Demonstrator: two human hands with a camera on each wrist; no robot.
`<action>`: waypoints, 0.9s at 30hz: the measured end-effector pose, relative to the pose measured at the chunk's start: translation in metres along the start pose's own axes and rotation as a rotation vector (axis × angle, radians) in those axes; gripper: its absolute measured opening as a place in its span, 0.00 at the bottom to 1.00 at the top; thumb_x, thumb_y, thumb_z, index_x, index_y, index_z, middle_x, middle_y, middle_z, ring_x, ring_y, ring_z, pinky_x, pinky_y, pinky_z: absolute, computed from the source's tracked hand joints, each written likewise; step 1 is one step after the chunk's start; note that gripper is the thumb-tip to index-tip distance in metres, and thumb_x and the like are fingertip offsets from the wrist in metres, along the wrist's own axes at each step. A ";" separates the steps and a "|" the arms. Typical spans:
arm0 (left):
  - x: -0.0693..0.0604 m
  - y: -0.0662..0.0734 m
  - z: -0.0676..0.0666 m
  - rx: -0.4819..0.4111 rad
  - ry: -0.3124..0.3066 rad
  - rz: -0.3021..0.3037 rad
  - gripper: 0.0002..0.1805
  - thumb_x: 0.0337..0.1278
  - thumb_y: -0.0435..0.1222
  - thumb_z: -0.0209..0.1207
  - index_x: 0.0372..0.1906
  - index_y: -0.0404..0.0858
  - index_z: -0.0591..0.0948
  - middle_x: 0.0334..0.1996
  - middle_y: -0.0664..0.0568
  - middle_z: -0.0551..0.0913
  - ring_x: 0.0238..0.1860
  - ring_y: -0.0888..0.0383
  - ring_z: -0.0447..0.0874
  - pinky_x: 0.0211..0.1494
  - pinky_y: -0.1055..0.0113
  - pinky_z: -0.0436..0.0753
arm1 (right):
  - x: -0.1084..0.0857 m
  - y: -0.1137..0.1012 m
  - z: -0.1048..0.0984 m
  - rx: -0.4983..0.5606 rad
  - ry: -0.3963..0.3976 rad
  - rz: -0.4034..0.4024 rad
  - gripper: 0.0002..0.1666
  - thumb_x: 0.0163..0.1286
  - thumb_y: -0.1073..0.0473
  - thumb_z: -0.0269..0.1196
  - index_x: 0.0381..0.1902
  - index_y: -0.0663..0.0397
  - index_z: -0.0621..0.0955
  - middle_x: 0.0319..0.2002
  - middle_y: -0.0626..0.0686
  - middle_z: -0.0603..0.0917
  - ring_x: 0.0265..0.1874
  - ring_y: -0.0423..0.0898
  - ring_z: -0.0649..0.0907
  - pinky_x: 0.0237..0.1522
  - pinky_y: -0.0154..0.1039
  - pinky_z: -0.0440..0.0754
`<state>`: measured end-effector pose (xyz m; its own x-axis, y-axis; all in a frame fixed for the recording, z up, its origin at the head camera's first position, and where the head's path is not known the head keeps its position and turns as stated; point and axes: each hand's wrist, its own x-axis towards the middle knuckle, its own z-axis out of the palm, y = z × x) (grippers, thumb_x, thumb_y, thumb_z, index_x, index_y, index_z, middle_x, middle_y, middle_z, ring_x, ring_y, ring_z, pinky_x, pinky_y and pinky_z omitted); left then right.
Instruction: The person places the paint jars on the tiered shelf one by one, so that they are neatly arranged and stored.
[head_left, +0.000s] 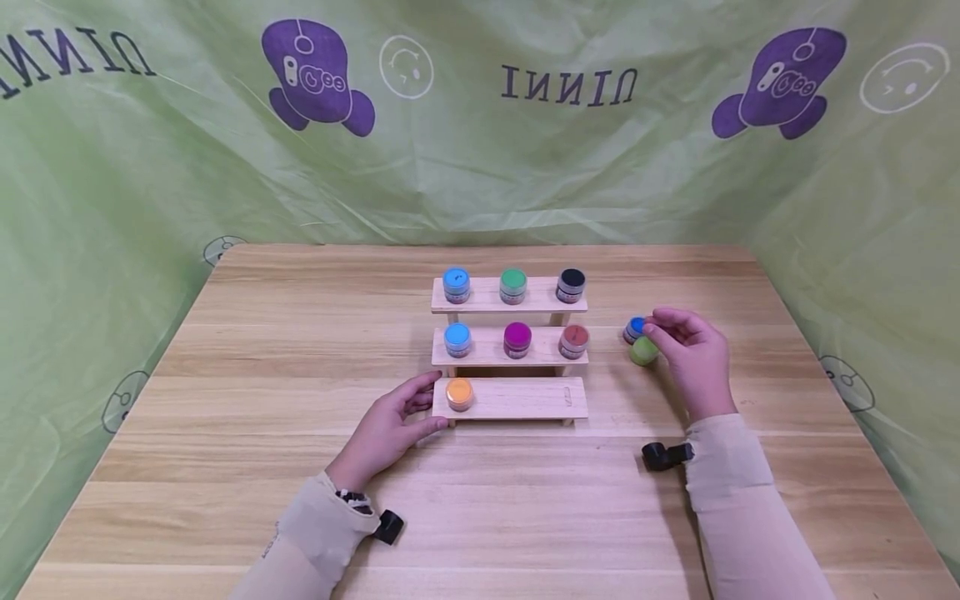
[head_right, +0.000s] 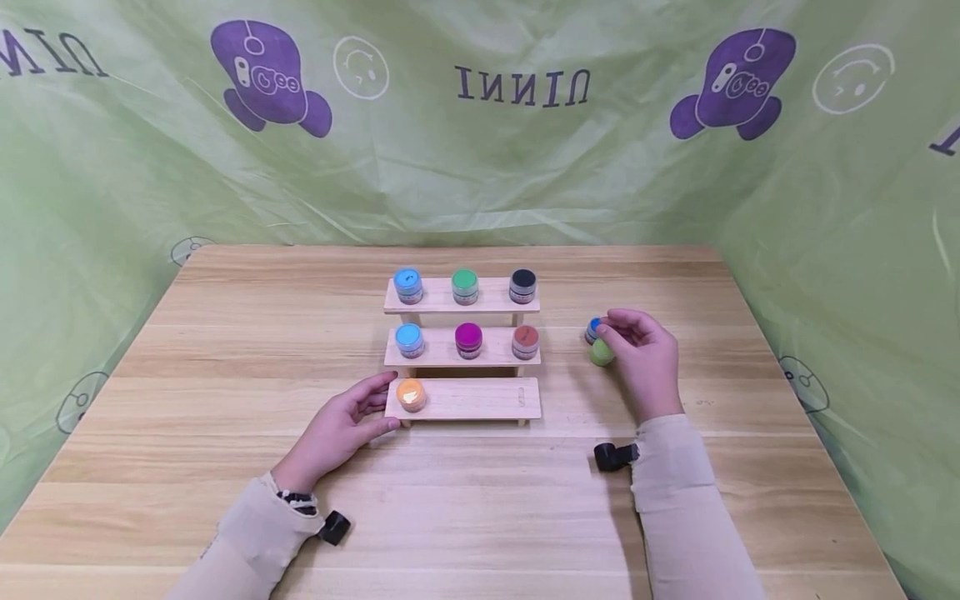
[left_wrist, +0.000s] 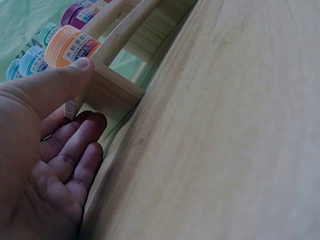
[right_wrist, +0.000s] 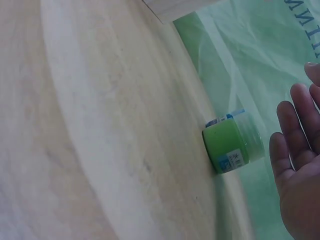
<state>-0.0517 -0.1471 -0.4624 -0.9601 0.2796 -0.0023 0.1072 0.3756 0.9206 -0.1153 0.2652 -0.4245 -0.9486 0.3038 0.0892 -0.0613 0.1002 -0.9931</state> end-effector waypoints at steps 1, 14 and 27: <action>0.000 0.000 0.000 0.000 0.000 -0.001 0.38 0.54 0.37 0.73 0.71 0.39 0.72 0.56 0.45 0.83 0.56 0.50 0.82 0.62 0.56 0.79 | 0.001 0.001 -0.001 -0.020 0.004 0.005 0.15 0.63 0.65 0.72 0.48 0.59 0.84 0.41 0.45 0.87 0.43 0.40 0.83 0.46 0.24 0.80; 0.001 0.000 0.000 -0.004 -0.005 -0.002 0.39 0.54 0.37 0.73 0.71 0.39 0.72 0.56 0.45 0.83 0.56 0.50 0.82 0.62 0.56 0.79 | 0.006 0.017 -0.010 0.022 0.002 0.081 0.20 0.63 0.64 0.73 0.52 0.65 0.82 0.40 0.44 0.86 0.42 0.39 0.82 0.41 0.22 0.80; 0.000 -0.001 0.000 -0.007 -0.003 0.000 0.39 0.54 0.37 0.73 0.71 0.39 0.72 0.55 0.45 0.83 0.56 0.50 0.82 0.62 0.55 0.79 | 0.006 0.024 -0.014 -0.049 -0.035 0.160 0.20 0.64 0.58 0.73 0.50 0.62 0.82 0.40 0.43 0.83 0.42 0.37 0.79 0.41 0.22 0.80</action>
<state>-0.0522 -0.1472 -0.4636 -0.9594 0.2821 -0.0035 0.1053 0.3694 0.9233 -0.1183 0.2831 -0.4464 -0.9554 0.2862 -0.0731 0.1056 0.0997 -0.9894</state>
